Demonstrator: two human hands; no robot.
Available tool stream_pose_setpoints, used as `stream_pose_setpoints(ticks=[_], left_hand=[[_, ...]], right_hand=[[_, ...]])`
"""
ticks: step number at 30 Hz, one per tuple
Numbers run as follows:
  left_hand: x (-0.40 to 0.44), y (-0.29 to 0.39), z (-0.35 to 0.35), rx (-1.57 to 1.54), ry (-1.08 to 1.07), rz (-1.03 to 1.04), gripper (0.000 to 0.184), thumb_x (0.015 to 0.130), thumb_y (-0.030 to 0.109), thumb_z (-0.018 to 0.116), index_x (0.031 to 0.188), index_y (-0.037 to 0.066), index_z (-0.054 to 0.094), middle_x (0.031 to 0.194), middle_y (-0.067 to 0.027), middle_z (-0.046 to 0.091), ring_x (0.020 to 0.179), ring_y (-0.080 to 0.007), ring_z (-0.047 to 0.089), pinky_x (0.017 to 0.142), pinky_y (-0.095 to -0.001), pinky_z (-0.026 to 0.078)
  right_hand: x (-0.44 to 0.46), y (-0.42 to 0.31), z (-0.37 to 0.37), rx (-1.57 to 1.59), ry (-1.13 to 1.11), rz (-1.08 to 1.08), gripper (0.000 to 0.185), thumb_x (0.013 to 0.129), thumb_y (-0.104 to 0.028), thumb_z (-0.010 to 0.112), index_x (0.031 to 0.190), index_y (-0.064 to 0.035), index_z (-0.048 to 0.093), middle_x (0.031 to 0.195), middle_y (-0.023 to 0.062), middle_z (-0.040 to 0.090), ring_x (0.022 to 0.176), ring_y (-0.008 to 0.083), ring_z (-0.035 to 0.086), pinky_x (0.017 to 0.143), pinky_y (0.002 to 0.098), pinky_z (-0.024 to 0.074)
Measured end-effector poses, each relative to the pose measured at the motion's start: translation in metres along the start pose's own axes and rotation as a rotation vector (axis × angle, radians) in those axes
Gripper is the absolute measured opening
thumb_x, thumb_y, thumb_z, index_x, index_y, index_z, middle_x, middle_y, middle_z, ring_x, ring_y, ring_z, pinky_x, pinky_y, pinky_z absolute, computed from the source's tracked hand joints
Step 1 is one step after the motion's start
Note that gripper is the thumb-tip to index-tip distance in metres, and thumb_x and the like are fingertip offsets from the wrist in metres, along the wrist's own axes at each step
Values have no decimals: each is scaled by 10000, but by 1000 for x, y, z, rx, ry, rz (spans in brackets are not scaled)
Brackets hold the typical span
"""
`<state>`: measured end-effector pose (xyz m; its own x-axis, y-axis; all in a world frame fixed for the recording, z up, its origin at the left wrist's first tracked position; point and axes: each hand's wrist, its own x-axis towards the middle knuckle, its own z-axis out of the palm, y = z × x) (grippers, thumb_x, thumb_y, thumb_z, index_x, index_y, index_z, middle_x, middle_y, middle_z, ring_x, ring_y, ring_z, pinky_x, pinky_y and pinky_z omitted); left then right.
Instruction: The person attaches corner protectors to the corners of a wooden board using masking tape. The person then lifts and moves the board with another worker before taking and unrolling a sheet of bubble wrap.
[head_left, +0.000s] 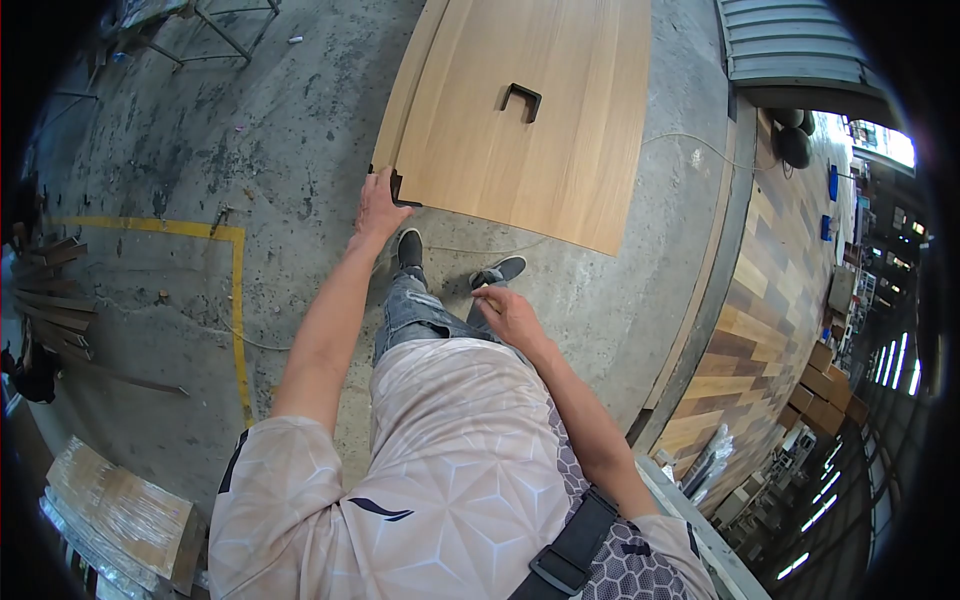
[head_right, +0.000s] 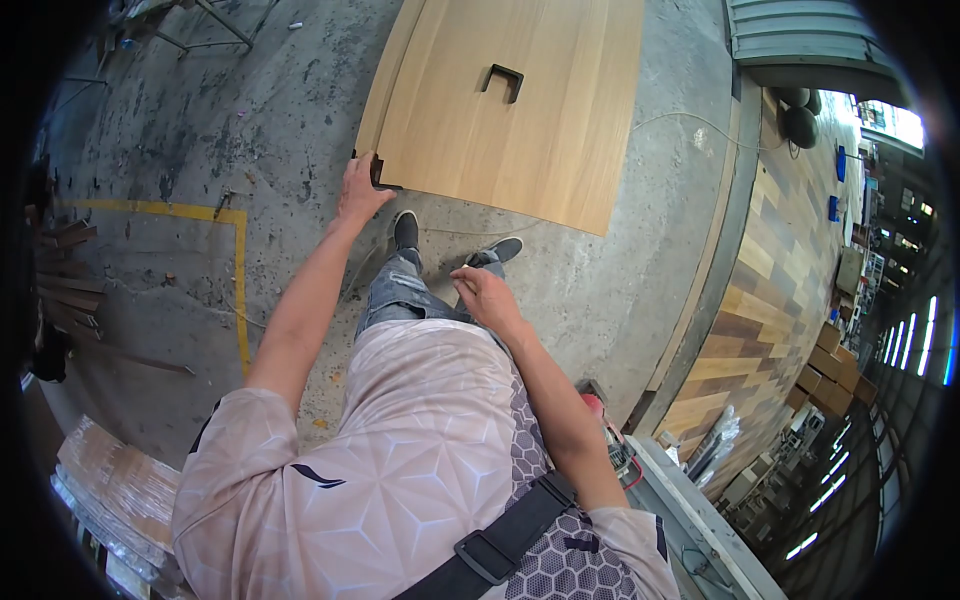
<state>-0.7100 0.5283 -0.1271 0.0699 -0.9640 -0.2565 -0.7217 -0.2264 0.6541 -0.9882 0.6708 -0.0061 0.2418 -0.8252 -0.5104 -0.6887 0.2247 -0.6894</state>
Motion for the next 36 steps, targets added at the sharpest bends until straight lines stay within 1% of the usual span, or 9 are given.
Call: stream_pose_setpoints(ticks=[8, 15, 17, 20, 21, 25, 26, 29, 36], left_hand=[[-1, 7, -3, 7, 8, -6, 900, 690, 156, 911, 1455, 52, 449, 1366, -182, 514, 1308, -379, 503, 1093, -437, 457], [1, -4, 10, -11, 83, 52, 896, 688, 173, 903, 1451, 44, 451, 1371, -208, 513, 1294, -420, 495, 1097, -470, 446], [-2, -2, 9, -28, 109, 76, 890, 685, 181, 905, 1441, 43, 457, 1350, -224, 533, 1298, -436, 487, 1096, -487, 442], [2, -1, 13, 42, 128, 88, 939, 691, 207, 916, 1468, 25, 421, 1419, -259, 500, 1343, -454, 458, 1130, -496, 417], [1, -1, 14, 48, 105, 61, 1008, 677, 216, 928, 1500, 23, 378, 1437, -260, 482, 1362, -452, 440, 1138, -499, 406], [1, 14, -3, 43, -9, 21, 1080, 660, 223, 946, 1525, 15, 335, 1396, -229, 476, 1339, -420, 450, 1127, -471, 414], [-1, 17, -6, 39, -46, -2, 1089, 657, 225, 950, 1527, 14, 330, 1382, -222, 477, 1330, -413, 455, 1122, -464, 417], [-6, 24, -9, 21, 0, 35, 1086, 636, 226, 965, 1505, 8, 351, 1342, -206, 483, 1304, -396, 469, 1107, -445, 429], [-2, 24, -5, 58, -13, 38, 1057, 619, 232, 975, 1469, 9, 388, 1357, -196, 481, 1301, -386, 475, 1094, -435, 436]], right_hand=[[2, 0, 0, -5, -7, 4, 236, 966, -207, 649, 1130, -60, 734, 1102, 190, 728, 1042, 393, 680, 894, 440, 538], [0, 7, 3, -26, -4, 2, 223, 952, -186, 662, 1137, -87, 737, 1096, 173, 732, 1045, 375, 688, 906, 425, 542], [1, 19, 6, -43, 14, -16, 228, 947, -204, 669, 1131, -90, 740, 1110, 168, 732, 1052, 367, 688, 910, 428, 543], [9, 22, 2, -94, 5, -85, 254, 957, -253, 663, 1158, -114, 732, 1145, 157, 729, 1075, 377, 677, 921, 441, 547], [9, 13, -5, -102, -39, -31, 262, 965, -266, 653, 1169, -119, 725, 1127, 160, 732, 1058, 376, 684, 902, 449, 553], [15, 12, -7, -73, -13, -46, 289, 979, -288, 600, 1147, -90, 726, 1022, 189, 742, 988, 389, 699, 844, 468, 550], [14, 13, -7, -76, 14, -71, 288, 974, -272, 599, 1156, -86, 725, 1037, 191, 741, 983, 392, 698, 845, 471, 549], [13, 17, -8, -53, 21, -73, 294, 973, -267, 595, 1162, -84, 725, 1043, 190, 742, 988, 391, 697, 853, 472, 547], [-6, 28, -11, -59, -2, 26, 273, 967, -272, 629, 1155, -102, 728, 1060, 159, 745, 1007, 368, 698, 859, 446, 548]])
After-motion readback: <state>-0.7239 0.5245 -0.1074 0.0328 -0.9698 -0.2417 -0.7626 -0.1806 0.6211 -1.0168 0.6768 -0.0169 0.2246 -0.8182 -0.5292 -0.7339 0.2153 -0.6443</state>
